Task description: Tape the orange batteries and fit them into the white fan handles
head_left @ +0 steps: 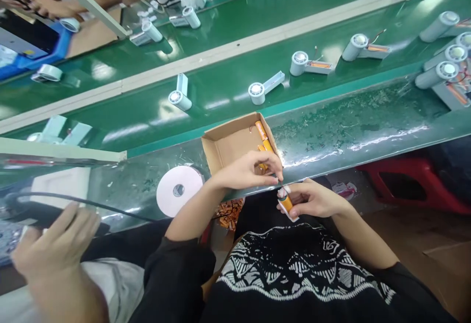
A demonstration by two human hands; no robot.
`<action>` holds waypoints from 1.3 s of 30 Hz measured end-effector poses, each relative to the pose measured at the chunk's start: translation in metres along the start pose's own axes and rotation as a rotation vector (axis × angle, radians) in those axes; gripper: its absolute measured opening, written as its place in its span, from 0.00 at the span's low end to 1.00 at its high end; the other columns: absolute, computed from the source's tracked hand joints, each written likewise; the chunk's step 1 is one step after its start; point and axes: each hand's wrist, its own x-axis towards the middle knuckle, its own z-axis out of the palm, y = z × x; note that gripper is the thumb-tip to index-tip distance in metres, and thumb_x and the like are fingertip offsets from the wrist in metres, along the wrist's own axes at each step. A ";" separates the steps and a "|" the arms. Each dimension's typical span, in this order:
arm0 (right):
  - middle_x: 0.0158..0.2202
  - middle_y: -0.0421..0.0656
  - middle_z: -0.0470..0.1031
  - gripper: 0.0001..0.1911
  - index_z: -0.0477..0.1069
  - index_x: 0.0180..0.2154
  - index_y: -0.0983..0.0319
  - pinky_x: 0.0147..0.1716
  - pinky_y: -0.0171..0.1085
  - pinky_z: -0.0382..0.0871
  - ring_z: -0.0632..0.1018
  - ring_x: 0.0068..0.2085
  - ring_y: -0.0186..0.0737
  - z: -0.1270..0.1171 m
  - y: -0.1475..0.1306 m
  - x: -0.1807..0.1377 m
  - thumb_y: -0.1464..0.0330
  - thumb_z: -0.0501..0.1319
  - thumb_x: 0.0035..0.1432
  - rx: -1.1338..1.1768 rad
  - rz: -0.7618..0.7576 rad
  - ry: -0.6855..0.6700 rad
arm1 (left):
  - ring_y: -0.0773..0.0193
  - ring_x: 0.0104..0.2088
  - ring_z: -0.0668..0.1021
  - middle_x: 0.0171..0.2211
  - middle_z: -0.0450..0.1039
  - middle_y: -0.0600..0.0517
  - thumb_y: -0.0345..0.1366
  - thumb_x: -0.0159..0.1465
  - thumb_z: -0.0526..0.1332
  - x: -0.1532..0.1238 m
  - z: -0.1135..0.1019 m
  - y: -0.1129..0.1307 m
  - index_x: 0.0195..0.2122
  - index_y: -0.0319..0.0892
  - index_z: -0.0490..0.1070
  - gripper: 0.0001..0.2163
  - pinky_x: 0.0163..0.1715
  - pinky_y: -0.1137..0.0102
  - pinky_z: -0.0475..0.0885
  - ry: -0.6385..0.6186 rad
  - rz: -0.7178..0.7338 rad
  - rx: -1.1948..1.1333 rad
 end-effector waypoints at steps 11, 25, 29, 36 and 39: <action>0.39 0.46 0.90 0.28 0.76 0.49 0.57 0.37 0.47 0.90 0.91 0.38 0.53 -0.040 -0.015 -0.003 0.57 0.84 0.53 0.178 -0.192 0.541 | 0.37 0.61 0.79 0.56 0.81 0.34 0.42 0.74 0.62 0.183 -0.127 -0.031 0.56 0.40 0.82 0.17 0.61 0.48 0.72 0.207 -0.571 1.326; 0.43 0.40 0.87 0.25 0.73 0.49 0.55 0.52 0.49 0.86 0.89 0.48 0.47 -0.190 -0.091 0.132 0.60 0.79 0.54 -0.463 -0.535 0.802 | 0.56 0.47 0.83 0.44 0.86 0.49 0.40 0.65 0.66 0.196 -0.166 -0.053 0.50 0.51 0.87 0.14 0.48 0.69 0.72 -0.143 -0.469 1.144; 0.39 0.40 0.87 0.22 0.74 0.49 0.57 0.49 0.45 0.84 0.87 0.40 0.43 -0.214 -0.082 0.162 0.58 0.73 0.56 -0.598 -0.427 0.717 | 0.56 0.46 0.83 0.46 0.86 0.49 0.38 0.69 0.62 0.193 -0.162 -0.048 0.50 0.50 0.85 0.14 0.45 0.69 0.70 -0.093 -0.414 1.135; 0.37 0.43 0.87 0.18 0.78 0.53 0.60 0.40 0.38 0.76 0.85 0.36 0.44 -0.224 -0.083 0.148 0.61 0.69 0.63 -1.144 -0.157 0.734 | 0.53 0.45 0.84 0.48 0.84 0.44 0.35 0.74 0.57 0.202 -0.151 -0.053 0.54 0.46 0.80 0.14 0.42 0.67 0.68 -0.037 -0.392 1.155; 0.39 0.46 0.88 0.16 0.80 0.55 0.57 0.40 0.39 0.73 0.86 0.40 0.50 -0.221 -0.099 0.149 0.61 0.66 0.68 -1.437 -0.012 0.605 | 0.50 0.49 0.85 0.49 0.84 0.42 0.35 0.74 0.58 0.207 -0.149 -0.059 0.56 0.45 0.79 0.14 0.45 0.66 0.70 0.015 -0.405 1.118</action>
